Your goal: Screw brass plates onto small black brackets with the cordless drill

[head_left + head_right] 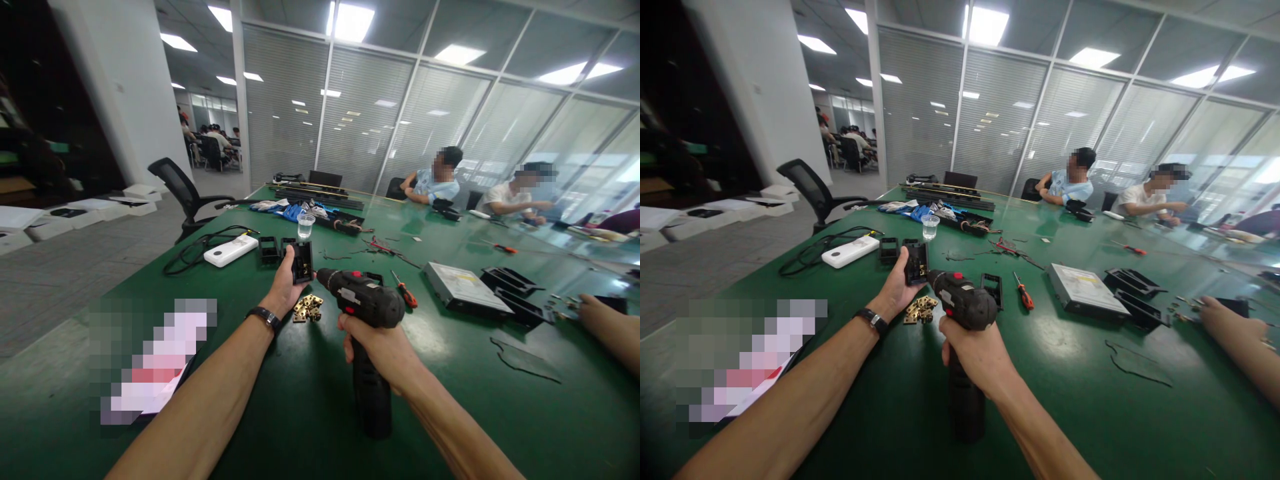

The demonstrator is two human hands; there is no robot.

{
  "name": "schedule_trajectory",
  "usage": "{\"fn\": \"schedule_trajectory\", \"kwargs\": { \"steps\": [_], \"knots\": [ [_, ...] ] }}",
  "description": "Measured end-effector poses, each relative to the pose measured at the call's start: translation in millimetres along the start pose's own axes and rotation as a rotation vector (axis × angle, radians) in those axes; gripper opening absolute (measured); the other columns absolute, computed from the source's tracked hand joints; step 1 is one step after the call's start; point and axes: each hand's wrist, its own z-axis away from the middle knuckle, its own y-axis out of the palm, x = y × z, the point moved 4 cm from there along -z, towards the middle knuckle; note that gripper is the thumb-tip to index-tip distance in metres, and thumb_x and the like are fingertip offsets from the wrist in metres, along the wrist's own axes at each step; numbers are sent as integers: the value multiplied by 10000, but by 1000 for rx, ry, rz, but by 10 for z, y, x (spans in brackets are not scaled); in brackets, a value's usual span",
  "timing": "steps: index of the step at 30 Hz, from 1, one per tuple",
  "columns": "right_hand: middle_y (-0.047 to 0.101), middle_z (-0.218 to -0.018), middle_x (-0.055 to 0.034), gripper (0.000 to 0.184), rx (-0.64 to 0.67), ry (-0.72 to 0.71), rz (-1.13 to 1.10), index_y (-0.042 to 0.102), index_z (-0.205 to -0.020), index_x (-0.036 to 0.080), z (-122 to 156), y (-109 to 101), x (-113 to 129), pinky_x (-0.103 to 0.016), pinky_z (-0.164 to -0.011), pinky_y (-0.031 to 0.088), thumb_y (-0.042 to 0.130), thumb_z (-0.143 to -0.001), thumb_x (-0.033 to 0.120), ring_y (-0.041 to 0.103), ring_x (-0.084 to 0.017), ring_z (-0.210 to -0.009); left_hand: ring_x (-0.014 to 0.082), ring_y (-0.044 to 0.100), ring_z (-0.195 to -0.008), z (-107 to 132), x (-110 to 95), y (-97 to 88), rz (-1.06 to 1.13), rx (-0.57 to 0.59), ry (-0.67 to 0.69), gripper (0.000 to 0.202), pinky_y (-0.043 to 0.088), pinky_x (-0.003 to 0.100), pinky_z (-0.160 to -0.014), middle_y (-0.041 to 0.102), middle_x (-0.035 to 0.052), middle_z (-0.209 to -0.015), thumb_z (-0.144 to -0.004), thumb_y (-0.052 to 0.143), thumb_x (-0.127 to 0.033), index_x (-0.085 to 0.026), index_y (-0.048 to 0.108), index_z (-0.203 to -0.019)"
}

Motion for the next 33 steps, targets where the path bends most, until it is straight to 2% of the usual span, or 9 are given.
{"fn": "schedule_trajectory", "kwargs": {
  "steps": [3, 10, 15, 18, 22, 25, 33],
  "knots": [
    [566, -430, 26, 186, 0, -9, -2, 554, -616, 229, -1, 3, 4, -265, -473, 356, 592, -789, 283, 490, -130, -416, 217, 719, -904, -8, -1, 0, 11, 3, 3, 451, 597, 372, -836, 750, 112, -1018, -933, 658, -560, -157, 693, -1134],
    [603, -459, 9, 180, -4, 7, -9, 652, -685, 201, -26, 4, -53, -269, -491, 368, 609, -826, 305, 504, -139, -447, 215, 725, -886, -13, -3, -4, 27, -18, -15, 453, 604, 362, -818, 758, 124, -1023, -916, 681, -562, -162, 699, -1127],
    [588, -452, -6, 313, 8, -13, 45, 575, -521, 214, -16, 4, -28, -268, -477, 357, 596, -823, 293, 478, -123, -433, 212, 727, -896, -10, -4, 2, 28, -5, -10, 449, 598, 368, -840, 759, 128, -1043, -928, 672, -548, -157, 696, -1147],
    [580, -444, -6, 340, 17, -20, 44, 558, -494, 216, -7, 1, -25, -266, -475, 361, 593, -822, 296, 476, -120, -427, 212, 725, -881, -10, -4, -5, 17, -18, -8, 457, 598, 370, -835, 759, 129, -1026, -931, 663, -558, -149, 700, -1130],
    [578, -439, 12, 222, -1, -13, -11, 597, -603, 211, -6, -7, -19, -253, -470, 363, 598, -812, 286, 490, -122, -424, 195, 716, -832, 8, -8, 17, 16, -18, -20, 461, 604, 355, -814, 757, 118, -997, -928, 661, -567, -150, 700, -1119],
    [545, -423, 49, 106, 34, -29, -90, 606, -706, 213, -5, 12, 11, -238, -446, 352, 591, -799, 262, 474, -116, -394, 180, 709, -799, 46, -27, 49, 1, -38, -7, 420, 611, 345, -804, 757, 95, -990, -962, 621, -541, -159, 705, -1114],
    [571, -473, 51, 81, 47, -43, -104, 569, -679, 213, -61, -8, -12, -220, -450, 387, 586, -755, 192, 534, -117, -436, 203, 732, -892, 53, -55, 104, 61, -46, -7, 404, 617, 372, -865, 758, 98, -1060, -1003, 569, -496, -185, 693, -1228]
  ]
}}
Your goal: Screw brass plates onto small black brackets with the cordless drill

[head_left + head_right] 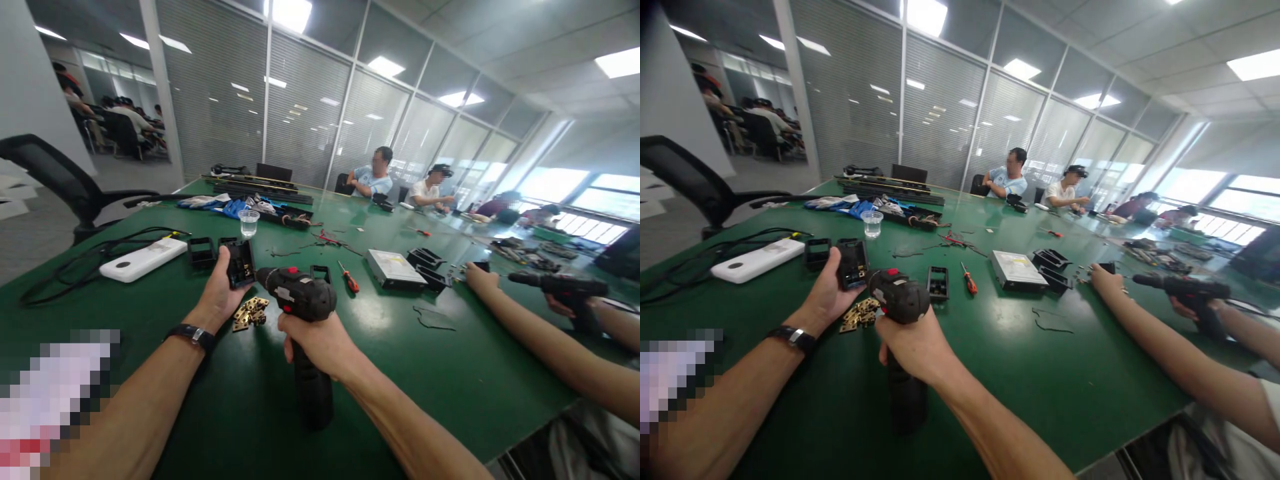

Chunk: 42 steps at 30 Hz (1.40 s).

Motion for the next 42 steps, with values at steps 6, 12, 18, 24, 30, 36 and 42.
{"fn": "schedule_trajectory", "kwargs": {
  "steps": [6, 12, 18, 24, 30, 36, 42],
  "knots": [
    [563, -446, 57, 49, 2, 3, 7, 632, -764, 198, 0, -4, -14, -217, -450, 374, 587, -779, 211, 526, -118, -422, 203, 723, -906, -12, 3, -18, -55, 14, 18, 429, 615, 387, -874, 755, 105, -1096, -1003, 555, -522, -180, 696, -1218],
    [564, -454, 55, 86, 6, -31, 29, 586, -714, 212, -2, -1, -24, -217, -448, 355, 584, -800, 218, 520, -113, -421, 205, 720, -910, -8, 5, -18, -38, 6, 10, 411, 603, 372, -872, 756, 103, -1094, -990, 579, -523, -176, 712, -1168],
    [576, -454, 61, 64, -15, -13, 51, 629, -824, 204, 20, -3, -4, -226, -465, 371, 578, -814, 242, 514, -119, -415, 182, 710, -853, -6, 11, -33, -55, 10, -1, 448, 602, 346, -832, 752, 95, -1041, -971, 599, -556, -165, 696, -1168],
    [585, -467, 48, 50, -5, -10, 56, 600, -771, 212, 34, 5, -3, -228, -456, 364, 577, -805, 241, 550, -127, -438, 190, 710, -887, -15, 6, -43, -59, 5, 16, 414, 601, 346, -817, 748, 101, -1087, -978, 598, -534, -168, 698, -1143],
    [580, -456, 51, 72, -17, 13, 59, 605, -764, 209, 49, 0, 17, -225, -453, 359, 587, -810, 261, 520, -115, -421, 199, 708, -856, -19, 7, -55, -89, -6, 19, 444, 593, 344, -778, 747, 106, -1060, -957, 618, -562, -161, 702, -1129],
    [581, -454, 53, 56, -31, 10, 49, 596, -780, 214, 43, 1, 20, -236, -474, 387, 599, -810, 262, 537, -125, -425, 199, 701, -833, -34, 16, -73, -86, 0, 12, 446, 593, 347, -775, 748, 105, -1019, -947, 628, -570, -162, 706, -1108],
    [590, -451, 32, 119, -27, -5, 64, 606, -706, 207, 36, -6, -26, -242, -482, 378, 597, -809, 265, 506, -116, -425, 186, 696, -809, -47, 29, -84, -62, 7, 0, 442, 599, 350, -799, 749, 90, -977, -930, 654, -573, -164, 702, -1090]
  ]
}}
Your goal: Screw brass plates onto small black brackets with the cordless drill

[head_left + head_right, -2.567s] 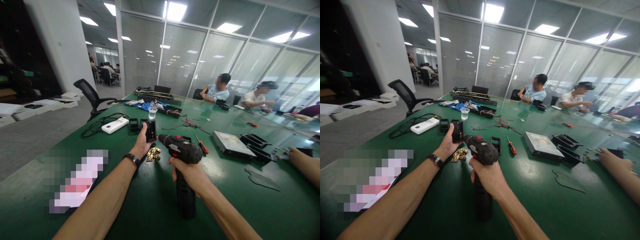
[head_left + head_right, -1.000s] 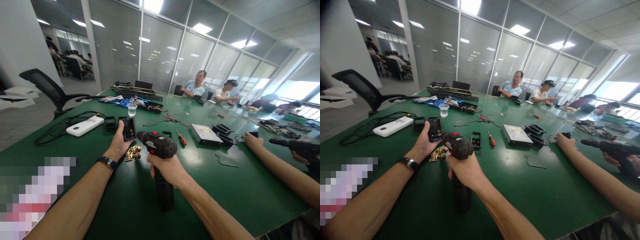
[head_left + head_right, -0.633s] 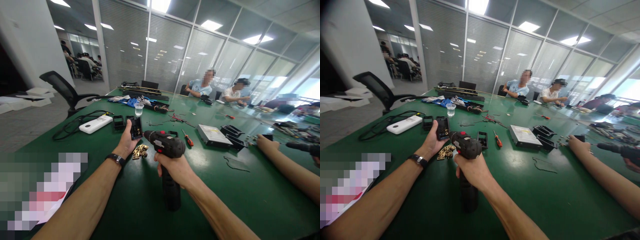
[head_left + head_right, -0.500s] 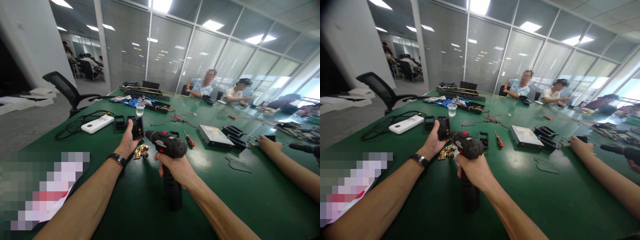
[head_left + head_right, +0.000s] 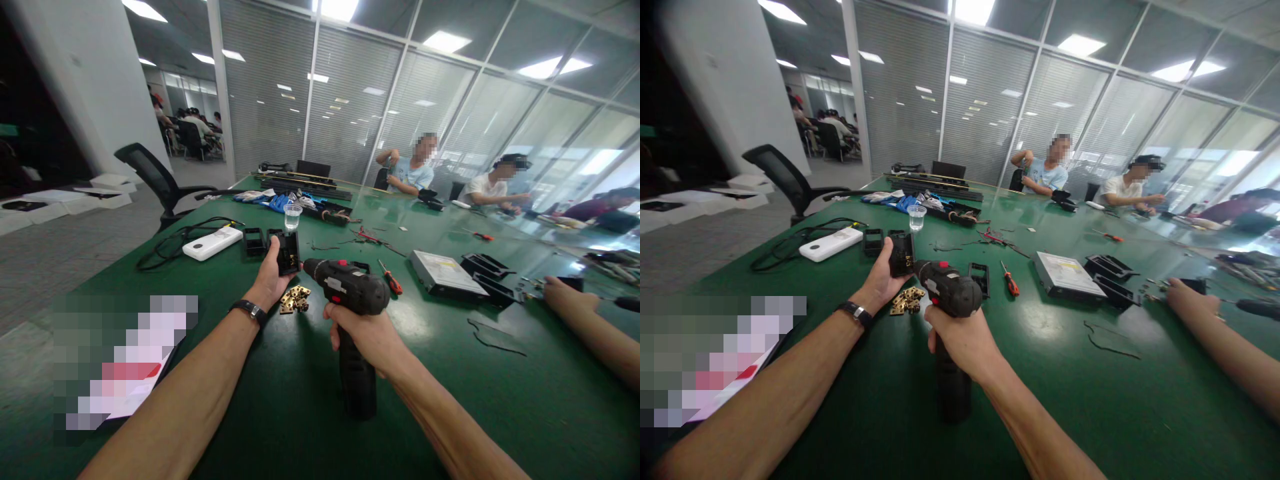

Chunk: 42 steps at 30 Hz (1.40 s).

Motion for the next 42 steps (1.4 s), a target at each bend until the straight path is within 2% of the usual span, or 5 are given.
{"fn": "schedule_trajectory", "kwargs": {
  "steps": [10, 22, 27, 31, 42],
  "knots": [
    [605, -456, 30, 90, -8, 23, -27, 633, -767, 206, -4, -4, -41, -245, -482, 378, 610, -812, 280, 514, -125, -434, 200, 696, -804, -6, 12, -6, -1, 29, 4, 471, 593, 351, -772, 747, 93, -942, -911, 667, -595, -168, 704, -1106],
    [622, -470, 26, 105, 6, 55, -42, 619, -817, 210, 12, 8, -3, -254, -499, 401, 611, -788, 311, 524, -138, -447, 222, 711, -868, -21, 19, -7, -7, 43, 7, 480, 596, 372, -799, 752, 115, -1014, -913, 659, -604, -163, 711, -1096],
    [618, -468, 32, 90, 9, 38, -46, 593, -802, 217, -1, 6, -16, -254, -496, 392, 616, -777, 300, 519, -134, -440, 190, 698, -838, -38, 17, -12, 3, 60, 15, 465, 598, 362, -808, 749, 100, -1049, -924, 655, -589, -178, 702, -1136],
    [620, -469, 34, 114, -6, 51, -61, 582, -822, 219, 9, 7, -39, -258, -494, 391, 624, -774, 313, 525, -138, -436, 184, 688, -791, -48, 26, -24, -3, 46, 6, 467, 600, 355, -781, 746, 103, -999, -920, 658, -591, -164, 707, -1101],
    [618, -469, 33, 96, 2, 36, -34, 576, -798, 222, 7, 24, -18, -262, -502, 405, 621, -781, 305, 547, -143, -447, 197, 699, -838, -37, 21, -7, 7, 56, 17, 445, 599, 367, -812, 748, 104, -1021, -935, 647, -570, -163, 712, -1100]
  ]
}}
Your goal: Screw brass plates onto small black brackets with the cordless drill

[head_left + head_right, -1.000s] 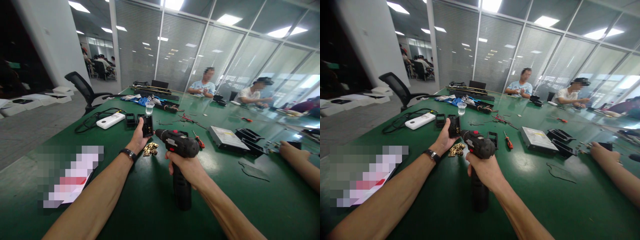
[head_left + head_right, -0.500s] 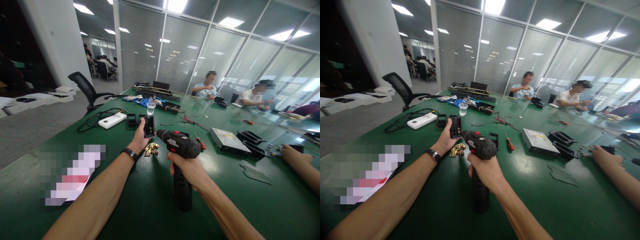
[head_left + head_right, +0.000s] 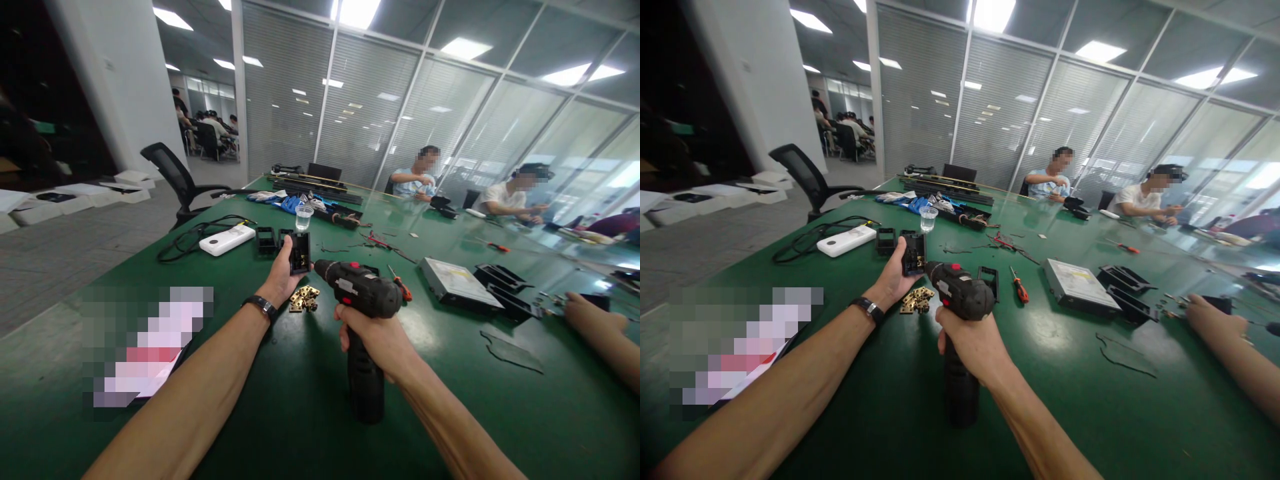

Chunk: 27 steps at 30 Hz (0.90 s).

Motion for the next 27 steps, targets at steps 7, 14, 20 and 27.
{"fn": "schedule_trajectory", "kwargs": {
  "steps": [7, 14, 20, 27],
  "knots": [
    [628, -482, 30, 134, 6, 26, -13, 609, -855, 209, 17, -6, 7, -267, -510, 408, 635, -795, 326, 536, -146, -453, 208, 710, -840, -10, 9, -13, -3, 18, -1, 467, 599, 377, -811, 750, 116, -1034, -926, 649, -590, -163, 708, -1102],
    [634, -494, 5, 134, 14, 32, 37, 658, -787, 204, 13, -13, -5, -286, -519, 413, 633, -800, 335, 556, -168, -488, 196, 704, -832, -24, 24, -28, 26, 24, -27, 480, 587, 347, -794, 748, 105, -983, -908, 670, -600, -171, 699, -1122],
    [620, -490, 1, 187, -19, 44, 40, 651, -699, 211, -1, -20, -24, -295, -527, 432, 652, -808, 363, 535, -161, -473, 187, 694, -813, -36, 32, -48, 6, 38, -15, 483, 581, 338, -794, 744, 105, -992, -908, 669, -600, -169, 702, -1123],
    [622, -493, 0, 182, -29, 45, 62, 652, -705, 211, 8, -28, -28, -290, -505, 417, 652, -797, 368, 524, -159, -458, 178, 685, -805, -36, 33, -45, 13, 44, -7, 485, 579, 332, -794, 740, 99, -984, -906, 673, -600, -169, 697, -1125]
  ]
}}
